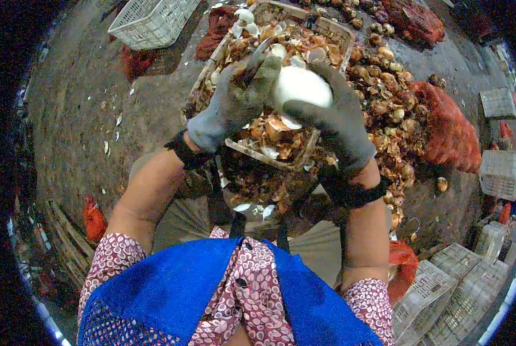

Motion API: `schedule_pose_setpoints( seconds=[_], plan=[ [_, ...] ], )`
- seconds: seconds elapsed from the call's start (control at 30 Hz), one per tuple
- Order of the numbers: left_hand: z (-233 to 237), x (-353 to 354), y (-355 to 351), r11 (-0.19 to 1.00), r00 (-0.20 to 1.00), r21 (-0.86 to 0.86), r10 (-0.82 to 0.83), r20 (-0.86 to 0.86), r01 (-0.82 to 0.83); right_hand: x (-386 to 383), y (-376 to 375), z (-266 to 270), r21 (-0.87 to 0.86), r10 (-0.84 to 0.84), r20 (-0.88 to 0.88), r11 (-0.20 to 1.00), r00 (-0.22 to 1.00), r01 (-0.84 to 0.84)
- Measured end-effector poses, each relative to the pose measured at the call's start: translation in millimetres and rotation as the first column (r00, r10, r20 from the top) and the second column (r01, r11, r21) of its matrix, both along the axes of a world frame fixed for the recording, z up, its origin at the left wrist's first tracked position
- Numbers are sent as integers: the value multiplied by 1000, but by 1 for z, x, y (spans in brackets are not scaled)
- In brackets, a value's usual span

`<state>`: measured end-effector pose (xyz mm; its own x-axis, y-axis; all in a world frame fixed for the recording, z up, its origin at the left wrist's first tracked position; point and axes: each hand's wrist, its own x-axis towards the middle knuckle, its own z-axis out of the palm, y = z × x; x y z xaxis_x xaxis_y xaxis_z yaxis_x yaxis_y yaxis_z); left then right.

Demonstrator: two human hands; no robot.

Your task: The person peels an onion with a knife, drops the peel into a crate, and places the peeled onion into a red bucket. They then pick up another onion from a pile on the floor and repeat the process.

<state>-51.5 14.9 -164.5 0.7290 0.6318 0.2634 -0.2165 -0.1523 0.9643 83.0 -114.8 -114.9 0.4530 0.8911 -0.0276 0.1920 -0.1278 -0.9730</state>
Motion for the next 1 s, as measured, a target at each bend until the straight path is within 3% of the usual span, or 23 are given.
schedule_pose_setpoints(
  seconds=[0.03,0.07,0.1,0.17,0.2,0.23,0.3,0.33,0.37,0.47,0.53,0.57,0.63,0.67,0.7,0.77,0.83,0.9,0.97,1.0],
  plan=[
    [1,1,-1,907,980,372,179,88,-199,3,5,-2,20,-4,-25,1000,1000,5],
    [3,-2,0,869,966,466,238,-105,-164,0,4,-2,-64,-26,-151,998,988,17],
    [3,-3,-3,869,966,468,237,-105,-163,-4,5,2,-146,-58,-268,989,962,19],
    [4,-1,-8,667,919,735,357,-170,-123,4,6,-29,-166,-3,-93,986,996,-12],
    [5,-1,-7,605,930,789,341,-134,-108,-8,4,-13,-148,-4,-207,989,978,-27],
    [7,-3,-5,611,932,785,337,-136,-107,-7,4,-15,-155,-9,-206,988,978,-23],
    [13,-8,0,535,930,840,348,-118,-93,-5,5,-20,-111,-21,-38,994,999,17],
    [5,-5,13,474,880,877,445,-168,-72,-5,4,-21,40,44,-263,999,964,-35],
    [-2,-2,26,376,826,926,526,-201,-14,-7,3,-16,42,48,-265,998,963,-38],
    [-12,-1,40,427,846,900,507,-161,-85,-10,-1,-2,53,139,-281,990,950,-129],
    [-5,6,36,709,659,705,517,-546,27,-9,-5,-6,85,125,-351,991,928,-102],
    [-2,6,35,711,662,702,514,-545,26,-7,-6,-6,120,126,-414,989,901,-83],
    [12,-4,35,907,883,383,315,-347,-174,0,-6,-6,135,132,-419,987,898,-83],
    [22,-13,34,911,965,412,131,-225,-28,3,-8,-6,150,126,-438,986,890,-66],
    [26,-13,29,974,991,217,-29,-131,57,6,-10,-7,161,118,-458,986,881,-49],
    [35,-5,14,972,981,135,-185,-62,192,13,-10,-8,90,84,-432,995,898,-50],
    [35,-8,6,913,903,-28,-406,-140,406,13,-10,-10,101,121,-306,990,944,-94],
    [41,-14,1,914,897,22,-391,-207,404,21,-11,-20,89,144,-228,988,963,-126],
    [43,-17,-1,834,850,271,-366,-379,480,21,-14,-24,95,203,-118,977,972,-193],
    [37,-14,-3,771,888,447,-344,-306,453,17,-15,-19,39,196,-182,981,964,-192]
  ],
)
